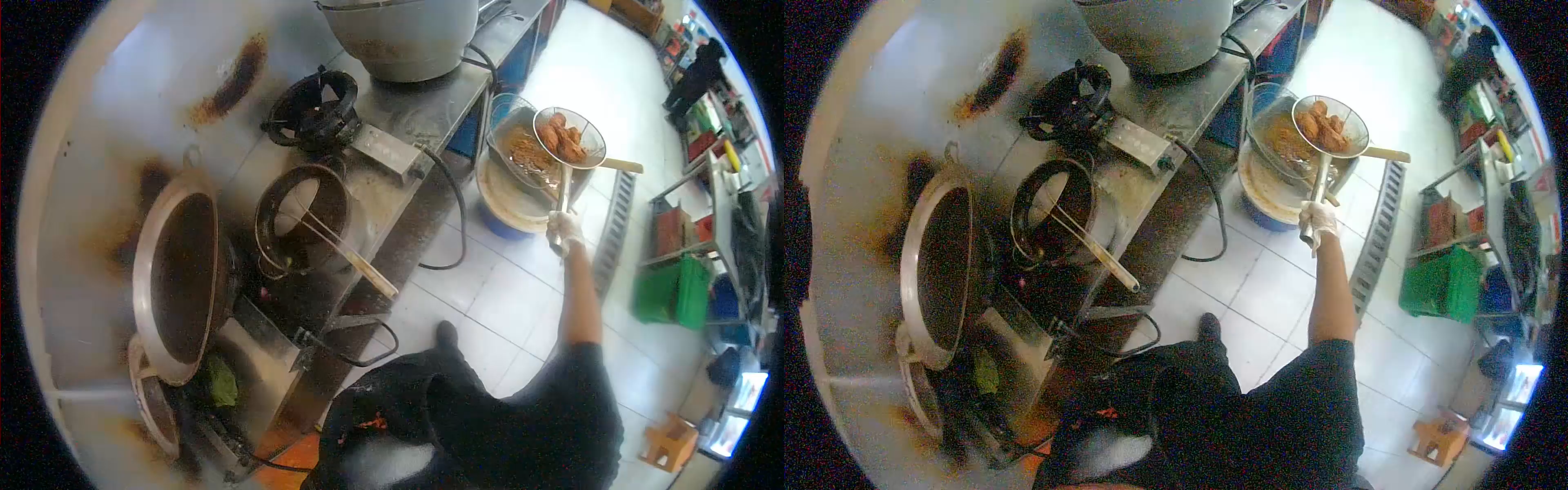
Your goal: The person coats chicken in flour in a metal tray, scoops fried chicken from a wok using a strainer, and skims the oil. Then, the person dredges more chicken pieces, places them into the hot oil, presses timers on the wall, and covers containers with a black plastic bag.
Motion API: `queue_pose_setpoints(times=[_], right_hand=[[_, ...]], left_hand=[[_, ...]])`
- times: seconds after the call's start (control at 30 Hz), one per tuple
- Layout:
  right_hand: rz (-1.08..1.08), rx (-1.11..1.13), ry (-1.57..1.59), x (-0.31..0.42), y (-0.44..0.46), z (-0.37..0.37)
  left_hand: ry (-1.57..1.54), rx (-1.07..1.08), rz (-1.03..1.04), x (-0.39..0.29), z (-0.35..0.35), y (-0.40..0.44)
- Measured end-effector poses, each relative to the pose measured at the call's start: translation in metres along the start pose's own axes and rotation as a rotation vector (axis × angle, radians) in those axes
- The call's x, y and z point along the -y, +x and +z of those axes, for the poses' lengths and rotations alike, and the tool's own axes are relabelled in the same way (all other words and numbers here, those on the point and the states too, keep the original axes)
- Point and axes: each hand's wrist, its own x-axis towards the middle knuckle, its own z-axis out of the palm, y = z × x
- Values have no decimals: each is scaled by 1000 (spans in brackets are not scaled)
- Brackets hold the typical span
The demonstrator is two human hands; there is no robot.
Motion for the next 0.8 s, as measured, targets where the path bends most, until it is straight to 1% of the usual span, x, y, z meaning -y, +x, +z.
queue_pose_setpoints(times=[0.03, 0.1, 0.13, 0.17, 0.23, 0.3, 0.33, 0.37, 0.4, 0.43, 0.47, 0.5, 0.53, 0.57, 0.6, 0.67, 0.7, 0.73, 0.77, 0.8], right_hand=[[20, 12, 17, -16, 26, -2], [-39, -85, 4, -57, 83, -20], [-43, -17, -28, -73, 111, -29], [-30, -2, -20, -91, 124, -34], [-192, -176, -477, -109, 146, -38], [-689, -84, -1332, -139, 160, -52], [-506, 132, -1157, -124, 153, -49], [-678, -132, -1035, -151, 171, -66], [-924, -471, -1436, -169, 185, -87], [-725, -624, -1783, -150, 167, -85], [-633, -607, -1555, -129, 138, -61], [-537, -501, -1171, -101, 88, -6], [-490, -387, -955, -78, 36, 46], [-460, -264, -837, -61, -19, 97], [-543, -141, -689, -56, -52, 136], [-422, 255, -736, -46, -122, 211], [-496, 586, -580, -58, -142, 229], [-677, 618, -981, -45, -199, 279], [-841, 576, -1211, -61, -231, 307], [-910, 538, -1335, -72, -245, 323]], left_hand=[[29, 14, -25, -3, -9, -7], [87, 25, -78, -5, -29, -24], [110, 23, -104, -3, -40, -31], [133, 29, -132, 1, -49, -38], [154, 27, -201, 13, -61, -53], [159, 27, -293, 39, -70, -81], [161, 33, -335, 54, -68, -97], [166, 43, -371, 68, -65, -109], [167, 63, -403, 81, -60, -121], [161, 77, -437, 93, -53, -133], [161, 97, -462, 105, -44, -142], [149, 112, -480, 113, -32, -150], [143, 128, -490, 118, -22, -155], [135, 139, -502, 123, -16, -155], [131, 146, -497, 127, -7, -152], [130, 155, -468, 137, 6, -137], [132, 155, -441, 141, 11, -127], [133, 156, -413, 149, 17, -117], [139, 154, -384, 158, 20, -106], [144, 154, -346, 164, 24, -95]])
